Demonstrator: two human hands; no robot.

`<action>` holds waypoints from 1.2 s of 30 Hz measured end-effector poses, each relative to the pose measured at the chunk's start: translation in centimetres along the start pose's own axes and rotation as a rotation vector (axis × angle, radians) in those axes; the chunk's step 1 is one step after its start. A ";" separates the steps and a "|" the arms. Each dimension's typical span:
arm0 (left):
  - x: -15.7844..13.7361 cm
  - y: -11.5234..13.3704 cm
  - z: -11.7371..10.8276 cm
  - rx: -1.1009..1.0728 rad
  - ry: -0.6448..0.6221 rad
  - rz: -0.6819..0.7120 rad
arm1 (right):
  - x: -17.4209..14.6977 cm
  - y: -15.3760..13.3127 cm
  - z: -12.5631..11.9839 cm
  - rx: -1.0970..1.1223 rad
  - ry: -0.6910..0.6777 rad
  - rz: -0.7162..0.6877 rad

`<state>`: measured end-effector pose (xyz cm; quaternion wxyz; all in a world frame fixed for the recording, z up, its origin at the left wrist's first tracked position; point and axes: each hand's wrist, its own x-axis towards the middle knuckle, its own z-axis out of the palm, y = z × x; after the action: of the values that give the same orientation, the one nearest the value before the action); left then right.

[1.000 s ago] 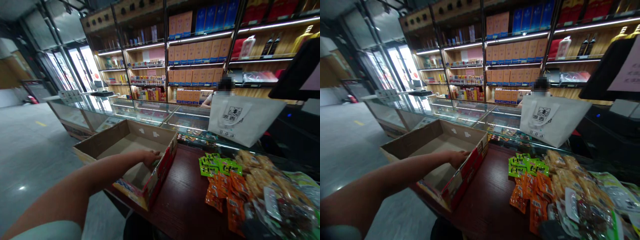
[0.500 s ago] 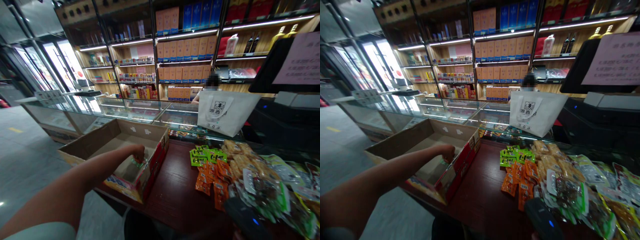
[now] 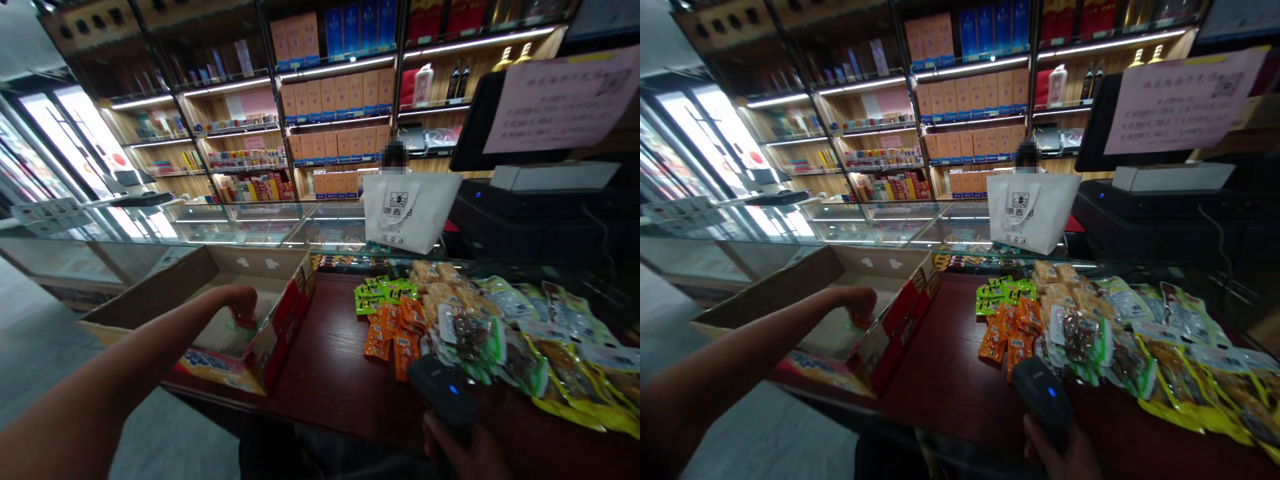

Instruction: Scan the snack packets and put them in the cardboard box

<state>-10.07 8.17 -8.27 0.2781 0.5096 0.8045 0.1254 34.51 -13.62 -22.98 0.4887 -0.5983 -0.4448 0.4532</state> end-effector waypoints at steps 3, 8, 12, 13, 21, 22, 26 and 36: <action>-2.5 3.0 -2.2 0.061 0.094 0.165 | 0.1 0.4 0.1 0.081 0.002 0.002; -12.2 7.9 -0.2 0.129 0.596 0.836 | 0.5 -1.1 0.4 0.209 0.012 0.083; -20.4 9.1 8.3 -0.004 0.640 1.292 | -0.1 -5.2 0.8 0.370 0.007 0.061; -21.7 9.0 10.6 -0.043 0.661 1.352 | -0.2 -6.2 0.9 0.395 -0.003 0.054; -24.6 9.0 18.8 -0.260 0.692 1.421 | -0.3 -8.3 1.1 0.550 0.131 0.094; -24.6 9.0 19.1 -0.290 0.673 1.407 | -0.3 -8.2 1.0 0.554 0.127 0.092; -24.4 8.5 20.6 -0.473 0.590 1.281 | -0.5 -7.4 0.9 0.527 0.154 0.042; -25.5 9.4 23.4 -1.104 -0.285 0.590 | -0.4 -6.4 1.9 0.498 0.297 -0.003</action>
<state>18.75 -12.16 -14.59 0.5575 0.5031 0.4028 0.5233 32.03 -12.90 -16.81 0.6809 -0.5190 -0.2444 0.4553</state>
